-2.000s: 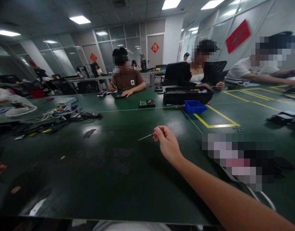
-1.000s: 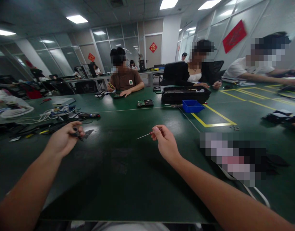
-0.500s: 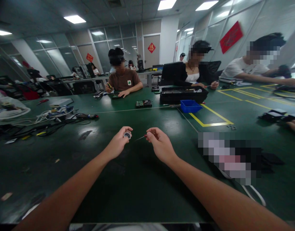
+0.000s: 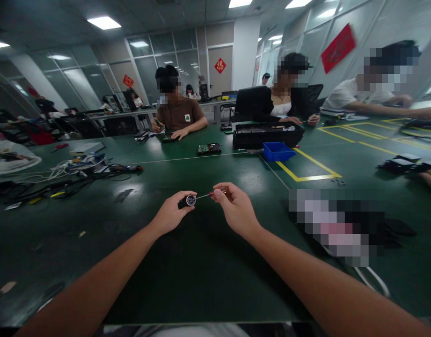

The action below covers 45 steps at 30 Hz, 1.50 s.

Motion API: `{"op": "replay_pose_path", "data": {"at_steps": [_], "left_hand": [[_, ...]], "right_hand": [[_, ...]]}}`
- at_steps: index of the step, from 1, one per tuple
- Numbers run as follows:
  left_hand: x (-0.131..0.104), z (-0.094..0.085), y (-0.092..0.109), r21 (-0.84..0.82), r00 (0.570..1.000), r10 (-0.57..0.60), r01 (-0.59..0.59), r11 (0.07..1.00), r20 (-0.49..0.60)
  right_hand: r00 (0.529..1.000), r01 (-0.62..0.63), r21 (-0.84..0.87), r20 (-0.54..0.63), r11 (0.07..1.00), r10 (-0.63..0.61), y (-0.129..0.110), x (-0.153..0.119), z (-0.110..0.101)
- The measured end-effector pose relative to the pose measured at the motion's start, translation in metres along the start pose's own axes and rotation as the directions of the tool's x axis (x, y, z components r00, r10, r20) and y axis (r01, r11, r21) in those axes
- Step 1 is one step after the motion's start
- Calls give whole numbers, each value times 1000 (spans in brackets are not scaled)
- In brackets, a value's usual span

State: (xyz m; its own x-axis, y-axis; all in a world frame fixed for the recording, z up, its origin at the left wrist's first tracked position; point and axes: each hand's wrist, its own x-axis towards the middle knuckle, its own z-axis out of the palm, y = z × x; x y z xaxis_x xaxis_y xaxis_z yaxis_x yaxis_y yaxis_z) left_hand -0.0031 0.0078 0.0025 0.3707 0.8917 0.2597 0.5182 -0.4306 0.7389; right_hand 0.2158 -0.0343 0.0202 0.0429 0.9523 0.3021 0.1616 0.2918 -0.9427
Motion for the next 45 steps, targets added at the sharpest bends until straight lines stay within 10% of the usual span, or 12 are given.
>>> {"op": "replay_pose_path", "data": {"at_steps": [45], "left_hand": [[-2,0,2,141,995,87,-93,986,45]], "right_hand": [[996,89,-280,55,956,-77,2,-6,0]]}}
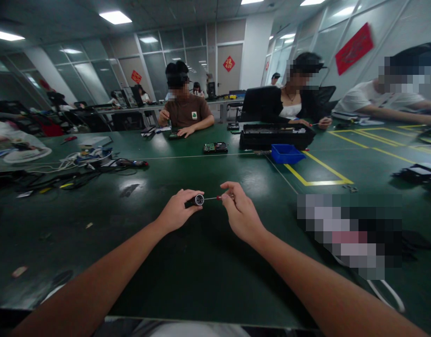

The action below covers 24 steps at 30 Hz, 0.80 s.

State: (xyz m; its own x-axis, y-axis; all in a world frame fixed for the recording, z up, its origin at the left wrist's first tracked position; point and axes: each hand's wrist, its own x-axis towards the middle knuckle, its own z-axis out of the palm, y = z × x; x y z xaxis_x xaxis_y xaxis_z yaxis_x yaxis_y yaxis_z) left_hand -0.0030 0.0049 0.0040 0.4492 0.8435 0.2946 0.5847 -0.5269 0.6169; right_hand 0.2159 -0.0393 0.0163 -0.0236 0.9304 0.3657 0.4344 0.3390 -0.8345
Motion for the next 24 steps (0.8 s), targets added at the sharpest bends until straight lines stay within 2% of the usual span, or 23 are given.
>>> {"op": "replay_pose_path", "data": {"at_steps": [4,9,12,16,21,24], "left_hand": [[0,0,3,21,1000,-15,15,1000,21],[-1,0,7,40,997,-67,68,997,-36],[0,0,6,38,997,-68,70,997,-45],[-1,1,2,26,998,-47,48,998,-33],[-3,2,3,11,1000,-17,17,1000,19],[-2,1,4,9,1000,-14,14,1000,7]], "right_hand": [[999,-31,24,16,999,30,0,0,0],[993,-76,141,-74,987,87,2,3,2],[990,-112,190,-63,975,126,2,5,2],[995,-96,116,-2,989,97,-2,6,1],[995,-77,-58,-70,995,72,-5,3,-1],[998,-42,-72,-56,997,38,-1,3,-2]]}}
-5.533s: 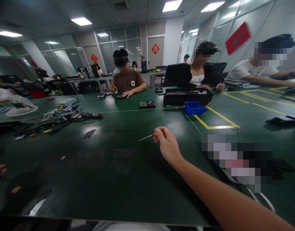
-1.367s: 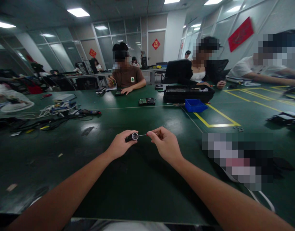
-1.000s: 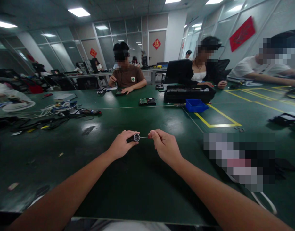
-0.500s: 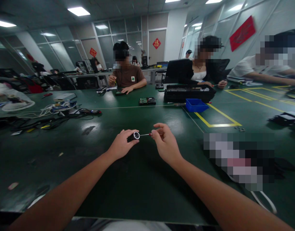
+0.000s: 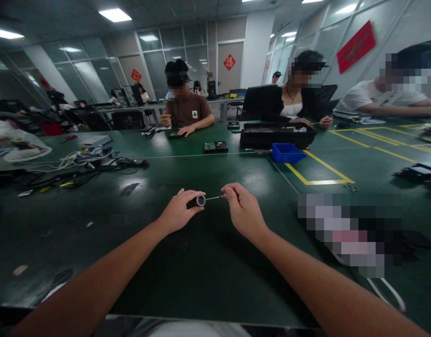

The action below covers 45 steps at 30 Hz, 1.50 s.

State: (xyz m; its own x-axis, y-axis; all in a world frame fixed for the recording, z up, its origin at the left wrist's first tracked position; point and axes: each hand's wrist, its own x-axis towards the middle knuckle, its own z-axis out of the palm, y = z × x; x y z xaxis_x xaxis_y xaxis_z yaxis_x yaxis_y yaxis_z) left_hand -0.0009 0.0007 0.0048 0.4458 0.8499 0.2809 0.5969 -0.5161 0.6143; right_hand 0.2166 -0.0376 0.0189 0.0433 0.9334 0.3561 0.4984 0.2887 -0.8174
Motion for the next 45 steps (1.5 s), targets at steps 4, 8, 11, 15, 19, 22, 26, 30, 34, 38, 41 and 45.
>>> {"op": "replay_pose_path", "data": {"at_steps": [4,8,11,15,19,22,26,30,34,38,41,45], "left_hand": [[1,-2,-1,-1,998,5,-5,1000,-62],[1,-2,-3,3,999,13,-12,1000,-43],[1,-2,-1,4,1000,5,-5,1000,-28],[1,-2,2,24,999,-14,15,1000,-35],[1,-5,2,75,996,84,-84,994,-2],[3,-6,-1,136,997,70,-75,988,46],[4,-6,-5,133,998,16,-24,991,60],[3,-5,-6,116,998,11,-18,993,60],[2,-3,-4,120,997,15,-24,992,73],[1,-3,-3,126,996,25,-36,991,87],[1,-2,-6,132,994,32,-46,990,104],[2,-1,-7,151,992,46,-63,987,114]], "right_hand": [[999,-7,77,42,997,4,5,-1,1],[999,-5,41,48,999,3,2,-4,1],[1000,2,65,-1,998,-2,-1,-6,2],[997,-57,237,-46,970,70,-1,-1,4],[970,-216,576,36,788,240,8,10,4],[948,-295,618,90,729,306,19,18,3],[967,-222,537,11,814,256,28,17,4],[983,-154,477,-15,865,184,22,11,6],[995,-94,369,-5,925,103,14,8,4],[999,-47,227,19,973,44,10,7,1],[999,-26,154,40,988,20,7,7,0],[999,-6,57,36,998,4,4,5,0]]}}
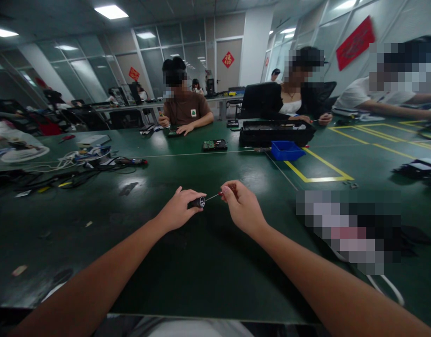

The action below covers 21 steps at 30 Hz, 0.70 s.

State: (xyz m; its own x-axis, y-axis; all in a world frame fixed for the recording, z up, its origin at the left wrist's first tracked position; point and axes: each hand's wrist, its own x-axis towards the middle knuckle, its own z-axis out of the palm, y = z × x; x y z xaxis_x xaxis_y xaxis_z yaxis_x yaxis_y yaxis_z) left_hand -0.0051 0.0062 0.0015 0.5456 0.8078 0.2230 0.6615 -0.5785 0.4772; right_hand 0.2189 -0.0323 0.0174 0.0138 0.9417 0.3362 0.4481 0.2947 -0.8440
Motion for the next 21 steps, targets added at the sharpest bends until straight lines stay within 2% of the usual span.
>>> {"op": "replay_pose_path", "data": {"at_steps": [5,9,12,17,21], "left_hand": [[2,-4,3,-33,1000,-24,23,999,-9],[2,-6,3,-107,991,-96,86,991,-97],[1,-6,2,-134,985,-134,119,984,-108],[-2,-6,7,-114,996,-90,87,990,-28],[-4,-2,13,49,989,-112,108,993,98]], "right_hand": [[998,12,-122,-52,992,-19,-2,0,-1],[997,4,-102,-72,995,-12,-2,0,-1],[996,18,-73,-83,997,-24,-2,0,-1],[991,35,-56,-130,998,-42,0,-1,-1],[990,36,-29,-137,999,-40,0,-1,-2]]}}
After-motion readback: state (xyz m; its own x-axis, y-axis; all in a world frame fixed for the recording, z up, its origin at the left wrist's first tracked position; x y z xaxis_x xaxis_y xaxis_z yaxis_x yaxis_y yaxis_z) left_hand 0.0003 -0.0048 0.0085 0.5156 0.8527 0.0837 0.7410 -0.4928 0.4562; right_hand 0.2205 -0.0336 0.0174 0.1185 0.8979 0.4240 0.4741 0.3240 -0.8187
